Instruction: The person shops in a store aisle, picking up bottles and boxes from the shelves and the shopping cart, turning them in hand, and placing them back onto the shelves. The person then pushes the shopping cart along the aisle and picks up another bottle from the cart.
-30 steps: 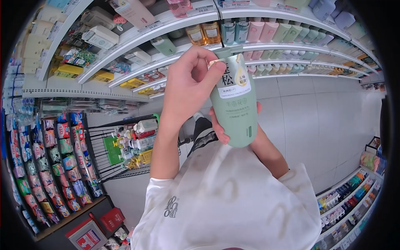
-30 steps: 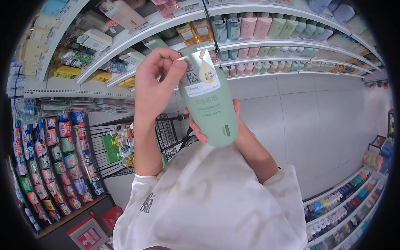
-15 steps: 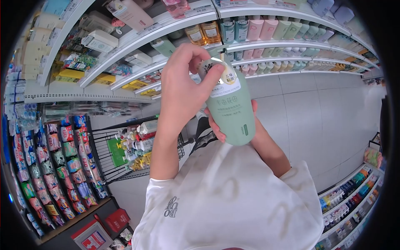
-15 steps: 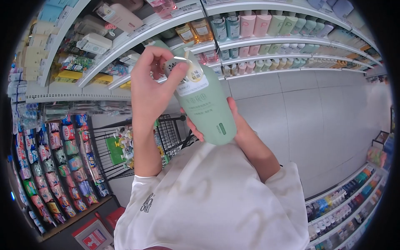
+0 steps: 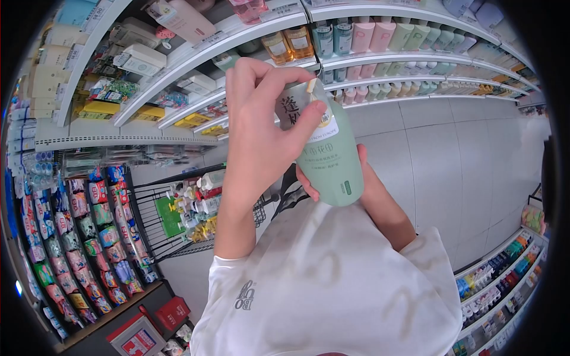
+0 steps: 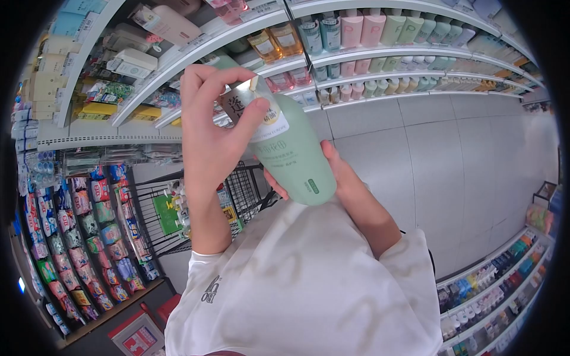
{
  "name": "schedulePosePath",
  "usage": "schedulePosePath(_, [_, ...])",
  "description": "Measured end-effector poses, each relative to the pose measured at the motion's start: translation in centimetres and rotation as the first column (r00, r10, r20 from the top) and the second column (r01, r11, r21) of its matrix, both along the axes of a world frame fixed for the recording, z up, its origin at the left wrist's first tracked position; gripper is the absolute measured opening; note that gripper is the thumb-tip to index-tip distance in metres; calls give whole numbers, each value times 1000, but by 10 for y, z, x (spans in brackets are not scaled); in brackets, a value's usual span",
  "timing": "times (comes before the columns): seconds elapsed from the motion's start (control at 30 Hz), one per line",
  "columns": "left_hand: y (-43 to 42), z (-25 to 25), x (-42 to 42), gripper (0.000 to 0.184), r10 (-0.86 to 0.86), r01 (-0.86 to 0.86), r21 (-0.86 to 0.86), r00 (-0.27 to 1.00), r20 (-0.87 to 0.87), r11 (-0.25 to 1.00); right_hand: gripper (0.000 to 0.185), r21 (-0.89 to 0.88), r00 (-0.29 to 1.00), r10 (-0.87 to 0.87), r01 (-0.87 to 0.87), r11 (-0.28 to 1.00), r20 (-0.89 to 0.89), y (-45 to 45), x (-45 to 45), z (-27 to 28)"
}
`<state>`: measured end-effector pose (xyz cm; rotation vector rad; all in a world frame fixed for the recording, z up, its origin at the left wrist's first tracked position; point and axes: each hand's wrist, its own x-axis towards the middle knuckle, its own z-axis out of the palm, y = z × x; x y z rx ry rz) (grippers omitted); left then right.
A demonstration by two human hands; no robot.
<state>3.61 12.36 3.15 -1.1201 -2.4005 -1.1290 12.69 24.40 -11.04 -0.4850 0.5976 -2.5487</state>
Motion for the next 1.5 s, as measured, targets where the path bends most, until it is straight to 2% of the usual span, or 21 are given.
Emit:
schedulePosePath(0.17, [-1,2,0,30,-24,22,-37,999,-48,999,117,-82,995,93,-96,992,-34,1,-1,-9])
schedulePosePath(0.37, [-2,-3,-1,33,-17,19,-37,999,37,999,117,-116,994,102,-98,988,27,0,1,-10])
schedulePosePath(0.43, [0,-3,1,49,59,-59,-11,998,-1,998,117,-122,995,97,-94,988,19,0,0,-11])
schedulePosePath(0.47, [1,-4,3,49,59,-59,-10,998,-2,998,116,-115,996,83,-85,990,-18,1,-1,-12])
schedulePosePath(0.53, [4,-8,9,70,64,-65,87,998,13,994,115,-110,996,69,-74,991,-56,2,-1,-13])
schedulePosePath(0.57, [7,-9,12,70,63,-64,86,998,12,994,114,-90,997,55,-60,994,-55,4,0,-13])
schedulePosePath(0.63, [12,-13,17,81,-30,12,146,992,123,989,112,-71,998,42,-46,996,-53,4,-1,-16])
schedulePosePath(0.73, [15,-27,9,82,-34,22,167,997,68,986,110,-108,994,64,-73,991,-87,4,-2,-19])
schedulePosePath(0.8, [15,-30,1,81,-9,-11,205,995,97,979,114,-16,1000,24,-24,1000,-17,3,-1,-13])
schedulePosePath(0.83, [15,-30,-2,80,13,-45,245,991,130,969,114,-17,1000,20,-21,1000,-19,3,-1,-14])
schedulePosePath(0.93, [16,-27,0,80,25,-45,225,996,90,973,114,-6,999,22,-22,1000,-26,4,0,-17])
schedulePosePath(1.0, [18,-25,8,80,21,-37,216,997,76,976,108,-83,998,34,-39,996,-61,6,0,-18])
schedulePosePath(1.07, [22,-24,18,82,13,-21,158,999,48,987,108,-85,998,36,-41,996,-50,8,2,-22])
schedulePosePath(1.2, [26,-35,14,85,23,-26,184,1000,15,983,108,-132,999,36,-38,991,-16,7,2,-22])
schedulePosePath(1.27, [21,-41,6,88,42,-93,320,986,163,943,108,-137,999,30,-33,990,-29,6,1,-20])
schedulePosePath(1.3, [20,-43,4,88,39,-89,320,986,160,943,108,-139,999,22,-28,990,-45,7,0,-20])
schedulePosePath(1.37, [18,-48,3,89,-85,-76,422,933,349,903,108,-164,999,39,-42,986,-21,6,0,-25])
schedulePosePath(1.43, [16,-58,6,85,-140,-70,452,900,414,890,108,-188,998,59,-58,980,1,6,0,-25])
schedulePosePath(1.5, [14,-67,8,81,-201,-63,483,857,475,873,108,-153,999,-16,12,988,-28,8,1,-19])
